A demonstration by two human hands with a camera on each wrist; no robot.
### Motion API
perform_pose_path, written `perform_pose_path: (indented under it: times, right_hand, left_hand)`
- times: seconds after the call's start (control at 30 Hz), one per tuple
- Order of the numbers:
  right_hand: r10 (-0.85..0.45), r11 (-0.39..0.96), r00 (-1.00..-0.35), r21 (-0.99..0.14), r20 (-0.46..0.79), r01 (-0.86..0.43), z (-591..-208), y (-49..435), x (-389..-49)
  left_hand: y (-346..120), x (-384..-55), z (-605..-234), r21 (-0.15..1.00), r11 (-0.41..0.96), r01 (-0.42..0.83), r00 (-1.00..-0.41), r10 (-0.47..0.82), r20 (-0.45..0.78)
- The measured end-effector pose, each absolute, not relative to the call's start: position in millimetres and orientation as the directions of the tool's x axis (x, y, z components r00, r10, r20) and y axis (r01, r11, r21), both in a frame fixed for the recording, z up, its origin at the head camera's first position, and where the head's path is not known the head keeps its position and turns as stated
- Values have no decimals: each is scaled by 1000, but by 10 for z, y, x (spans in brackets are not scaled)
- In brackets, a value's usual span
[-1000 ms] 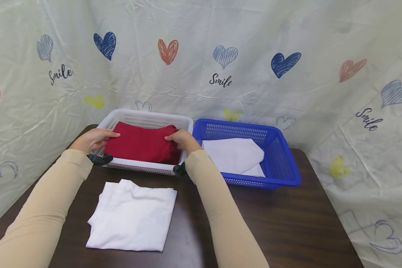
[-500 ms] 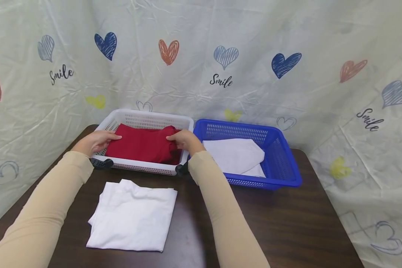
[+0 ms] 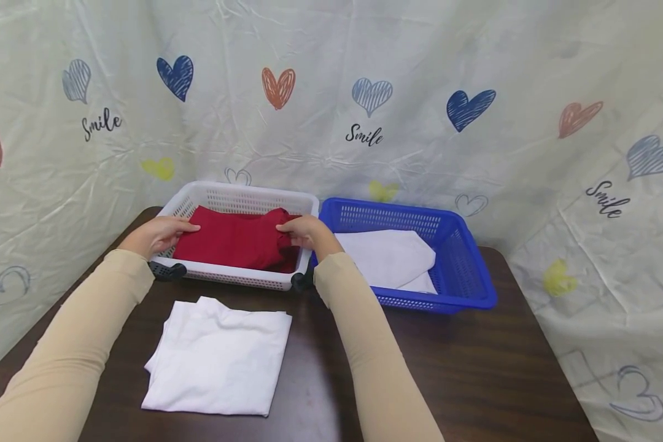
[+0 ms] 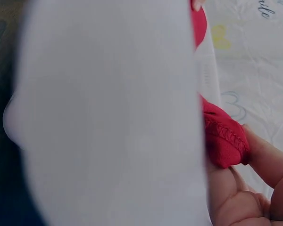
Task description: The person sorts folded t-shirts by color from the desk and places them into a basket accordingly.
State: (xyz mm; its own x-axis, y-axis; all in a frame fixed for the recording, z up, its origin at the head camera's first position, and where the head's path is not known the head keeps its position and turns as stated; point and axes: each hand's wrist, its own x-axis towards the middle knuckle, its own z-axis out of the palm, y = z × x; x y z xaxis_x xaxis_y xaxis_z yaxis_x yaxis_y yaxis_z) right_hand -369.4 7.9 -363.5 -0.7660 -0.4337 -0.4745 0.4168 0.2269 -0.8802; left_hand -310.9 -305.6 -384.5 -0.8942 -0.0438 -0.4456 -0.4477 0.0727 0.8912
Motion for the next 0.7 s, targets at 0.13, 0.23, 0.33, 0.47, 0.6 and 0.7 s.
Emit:
perform_pose_path:
  times: [0.13,0.23,0.33,0.47,0.6,0.7]
  right_hand:
    - [-439,205,-768,-884,-467,421,-3636,91,-3683]
    - [-439,172,-769,-884,-464,435,-3646,112,-3677]
    - [-439,128,-774,-885,-456,449,-3661,158,-3675]
    - [-455,96,-776,-890,-437,446,-3661,242,-3673]
    - [-455,75,-775,-886,-438,457,-3658,309,-3670]
    - [-434,50,-783,-880,-445,472,-3657,348,-3668]
  left_hand:
    - [-3065,-3114,-3852,891,71,-449,-893,-58,-446]
    - [-3066,-3117,-3857,890,84,-448,-894,-72,-443]
    - [-3063,-3120,-3866,889,101,-447,-894,-85,-440]
    - [-3057,-3120,-3862,884,118,-452,-891,-100,-442]
    - [-3048,-3112,-3852,882,122,-455,-889,-113,-443]
    - [-3043,-3107,-3849,878,137,-459,-886,-141,-441]
